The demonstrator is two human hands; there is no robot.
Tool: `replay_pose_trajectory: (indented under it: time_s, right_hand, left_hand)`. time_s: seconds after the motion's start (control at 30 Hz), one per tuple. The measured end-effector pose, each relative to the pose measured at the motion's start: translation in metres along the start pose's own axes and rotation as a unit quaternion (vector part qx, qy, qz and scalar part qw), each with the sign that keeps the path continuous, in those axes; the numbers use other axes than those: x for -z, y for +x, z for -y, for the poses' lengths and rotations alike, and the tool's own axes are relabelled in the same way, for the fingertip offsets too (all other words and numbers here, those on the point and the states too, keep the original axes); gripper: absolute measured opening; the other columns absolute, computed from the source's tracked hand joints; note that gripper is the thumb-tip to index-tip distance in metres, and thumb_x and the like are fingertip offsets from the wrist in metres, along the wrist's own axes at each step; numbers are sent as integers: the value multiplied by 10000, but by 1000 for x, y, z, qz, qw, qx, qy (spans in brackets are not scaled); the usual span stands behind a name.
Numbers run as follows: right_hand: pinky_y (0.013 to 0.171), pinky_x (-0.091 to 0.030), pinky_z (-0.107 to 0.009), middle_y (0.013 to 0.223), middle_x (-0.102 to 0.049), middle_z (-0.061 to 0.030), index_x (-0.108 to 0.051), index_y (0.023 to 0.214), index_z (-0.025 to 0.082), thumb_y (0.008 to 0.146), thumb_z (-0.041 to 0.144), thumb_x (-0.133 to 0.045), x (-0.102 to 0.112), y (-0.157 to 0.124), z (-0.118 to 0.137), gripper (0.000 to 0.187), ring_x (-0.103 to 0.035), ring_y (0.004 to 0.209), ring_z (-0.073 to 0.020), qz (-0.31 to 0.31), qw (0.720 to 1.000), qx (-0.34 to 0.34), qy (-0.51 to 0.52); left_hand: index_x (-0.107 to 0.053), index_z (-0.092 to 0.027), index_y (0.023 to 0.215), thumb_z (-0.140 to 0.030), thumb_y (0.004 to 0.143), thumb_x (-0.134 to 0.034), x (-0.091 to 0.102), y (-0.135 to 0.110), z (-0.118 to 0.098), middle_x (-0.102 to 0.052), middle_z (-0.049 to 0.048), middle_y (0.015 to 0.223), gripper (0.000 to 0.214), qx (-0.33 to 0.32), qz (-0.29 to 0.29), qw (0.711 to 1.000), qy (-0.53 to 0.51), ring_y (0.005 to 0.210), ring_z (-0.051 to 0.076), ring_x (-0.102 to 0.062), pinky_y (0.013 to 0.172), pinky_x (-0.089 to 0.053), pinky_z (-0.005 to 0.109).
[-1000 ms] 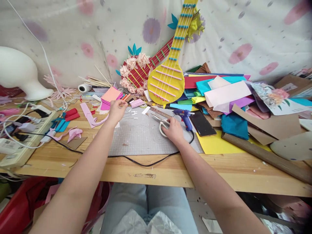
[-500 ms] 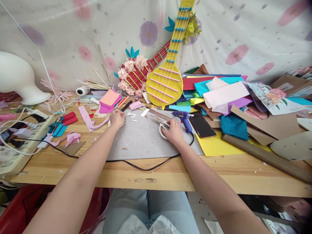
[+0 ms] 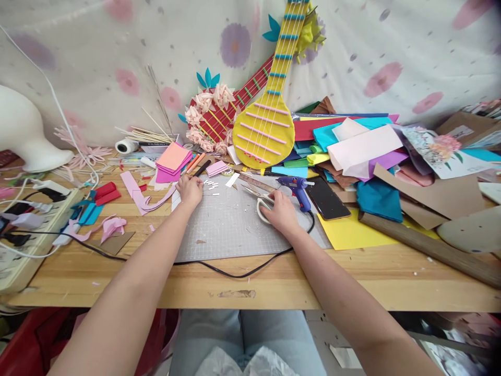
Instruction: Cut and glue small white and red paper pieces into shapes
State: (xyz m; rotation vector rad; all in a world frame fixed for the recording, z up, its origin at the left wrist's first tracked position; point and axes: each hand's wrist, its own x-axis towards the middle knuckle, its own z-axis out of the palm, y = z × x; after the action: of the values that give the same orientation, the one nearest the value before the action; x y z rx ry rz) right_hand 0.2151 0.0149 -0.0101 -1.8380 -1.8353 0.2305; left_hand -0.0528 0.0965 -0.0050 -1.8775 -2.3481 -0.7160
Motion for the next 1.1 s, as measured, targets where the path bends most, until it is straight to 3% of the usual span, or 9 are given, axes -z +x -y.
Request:
replay_pose_trajectory:
  time_s: [0.43, 0.53, 0.73, 0.87, 0.97, 1.1]
  right_hand:
    - [804, -398, -338, 974, -554, -80, -442, 924, 194, 694, 356, -536, 3, -1, 1, 297, -513, 935, -238, 5, 1000, -3, 0]
    - [803, -400, -342, 972, -555, -84, -449, 930, 191, 695, 358, -537, 3, -2, 2, 301, -513, 939, -242, 4, 1000, -4, 1]
    - [808, -406, -352, 974, -555, -97, -472, 954, 173, 696, 342, -554, 1, -2, 2, 319, -515, 936, -252, -15, 1000, 10, -24]
    - [850, -395, -349, 983, -556, -111, -506, 958, 144, 698, 325, -572, 1, -1, 1, 323, -506, 962, -258, -18, 999, 28, -40]
    - [859, -391, -353, 986, -557, -116, -541, 938, 133, 702, 334, -578, 1, -1, 1, 312, -506, 971, -264, -7, 999, 20, -48]
    - [861, -387, -344, 995, -559, -112, -567, 959, 131, 679, 347, -601, 6, -1, 0, 355, -513, 970, -251, 17, 999, 4, -50]
  left_hand:
    - [-621, -215, 883, -248, 758, -516, 13, -3, -3, -558, 105, 1041, 167, -26, -6, 1000, -16, 1079, 276, -457, 896, -323, 423]
    - [-623, -213, 888, -234, 753, -513, 24, -5, -1, -619, 73, 939, 175, -27, -11, 999, -45, 967, 236, -535, 856, -365, 393]
    - [-681, -205, 816, -245, 708, -571, 39, -29, 3, -676, 49, 799, 160, 36, 51, 990, -125, 762, 200, -600, 708, -436, 318]
    - [-679, -192, 806, -201, 714, -553, 34, -54, -2, -673, 49, 812, 156, 8, 50, 981, -186, 751, 182, -602, 731, -448, 307]
    - [-649, -174, 809, -203, 743, -514, 24, -69, -7, -643, 58, 847, 153, -14, 1, 970, -242, 757, 165, -587, 747, -452, 300]
    - [-588, -169, 796, -264, 767, -492, 14, -77, -7, -598, 48, 781, 138, 23, -32, 949, -312, 701, 147, -560, 702, -449, 287]
